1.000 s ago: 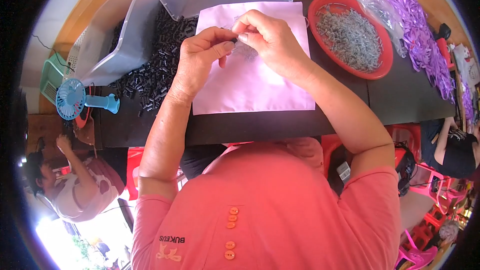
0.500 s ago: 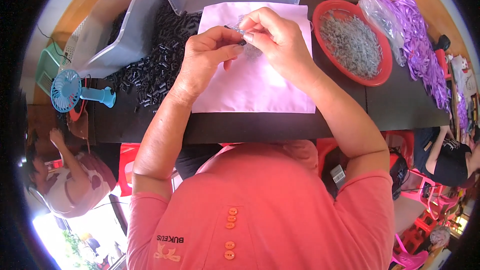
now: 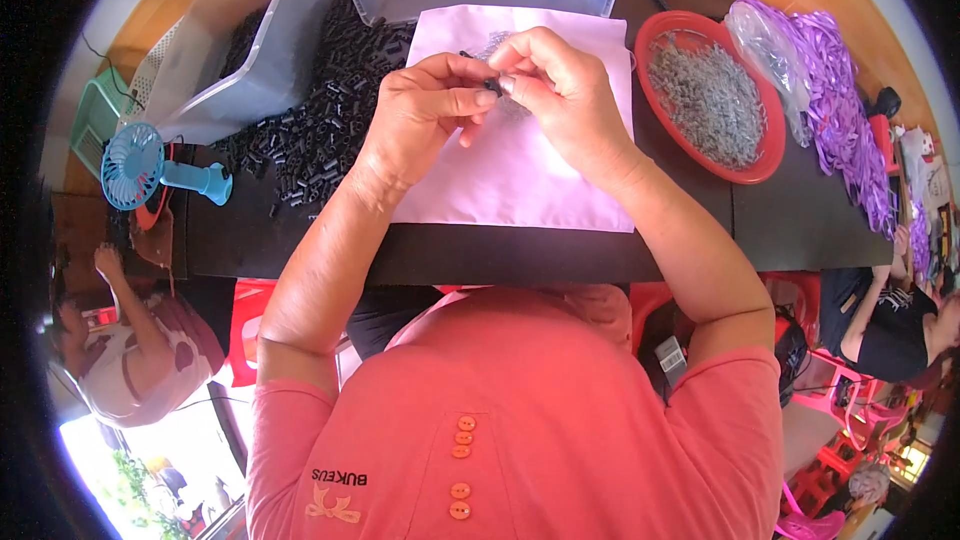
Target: The person assembles small fasteners by hand, inserting metal springs into plastic components on the table.
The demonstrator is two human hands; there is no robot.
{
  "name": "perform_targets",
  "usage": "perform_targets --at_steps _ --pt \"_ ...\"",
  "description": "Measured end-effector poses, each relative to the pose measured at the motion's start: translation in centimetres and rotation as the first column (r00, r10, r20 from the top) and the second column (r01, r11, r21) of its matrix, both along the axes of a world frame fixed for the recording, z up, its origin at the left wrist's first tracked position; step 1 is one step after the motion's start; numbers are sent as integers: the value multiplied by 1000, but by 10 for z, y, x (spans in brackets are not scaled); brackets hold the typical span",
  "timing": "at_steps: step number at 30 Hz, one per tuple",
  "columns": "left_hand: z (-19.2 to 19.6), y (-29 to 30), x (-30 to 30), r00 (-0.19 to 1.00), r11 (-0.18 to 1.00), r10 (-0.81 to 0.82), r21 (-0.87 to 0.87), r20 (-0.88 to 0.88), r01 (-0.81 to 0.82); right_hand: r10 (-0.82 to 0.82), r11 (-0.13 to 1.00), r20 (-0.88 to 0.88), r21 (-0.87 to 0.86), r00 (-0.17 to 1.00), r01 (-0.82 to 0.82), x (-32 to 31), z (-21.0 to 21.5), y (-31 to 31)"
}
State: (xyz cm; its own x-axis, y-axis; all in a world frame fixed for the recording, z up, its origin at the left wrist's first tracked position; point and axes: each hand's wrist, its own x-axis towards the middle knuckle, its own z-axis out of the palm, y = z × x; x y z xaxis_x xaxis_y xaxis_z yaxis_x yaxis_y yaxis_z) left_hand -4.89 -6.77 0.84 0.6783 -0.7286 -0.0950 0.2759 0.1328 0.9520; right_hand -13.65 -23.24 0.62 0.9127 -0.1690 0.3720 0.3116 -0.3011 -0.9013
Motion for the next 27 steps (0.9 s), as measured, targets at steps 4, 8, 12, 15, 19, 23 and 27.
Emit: perform_targets --at_steps 4,8,12,15,19,23,27 --pt "0 -5 -5 994 994 44 -96 -98 -54 -5 997 -11 73 1000 6 0 -2 0" --pt "-2 -4 -4 994 991 75 -103 -83 -84 -43 996 -5 78 999 43 1 2 -1" --pt "-1 -2 -4 997 994 70 -85 -20 -72 9 996 13 83 1000 -10 1 4 -2" --pt "-1 -3 -5 993 996 86 -34 76 -83 7 993 6 117 1000 -8 0 7 -1" --pt "0 -3 -7 988 997 82 5 132 -83 -16 989 5 144 1000 15 0 8 -2" --pt "4 -3 -10 975 993 68 80 212 -86 6 992 19 128 1000 -9 0 7 -3" --pt "-2 -5 -11 941 992 57 91 333 -92 2 999 -44 41 999 0 -2 14 -4"
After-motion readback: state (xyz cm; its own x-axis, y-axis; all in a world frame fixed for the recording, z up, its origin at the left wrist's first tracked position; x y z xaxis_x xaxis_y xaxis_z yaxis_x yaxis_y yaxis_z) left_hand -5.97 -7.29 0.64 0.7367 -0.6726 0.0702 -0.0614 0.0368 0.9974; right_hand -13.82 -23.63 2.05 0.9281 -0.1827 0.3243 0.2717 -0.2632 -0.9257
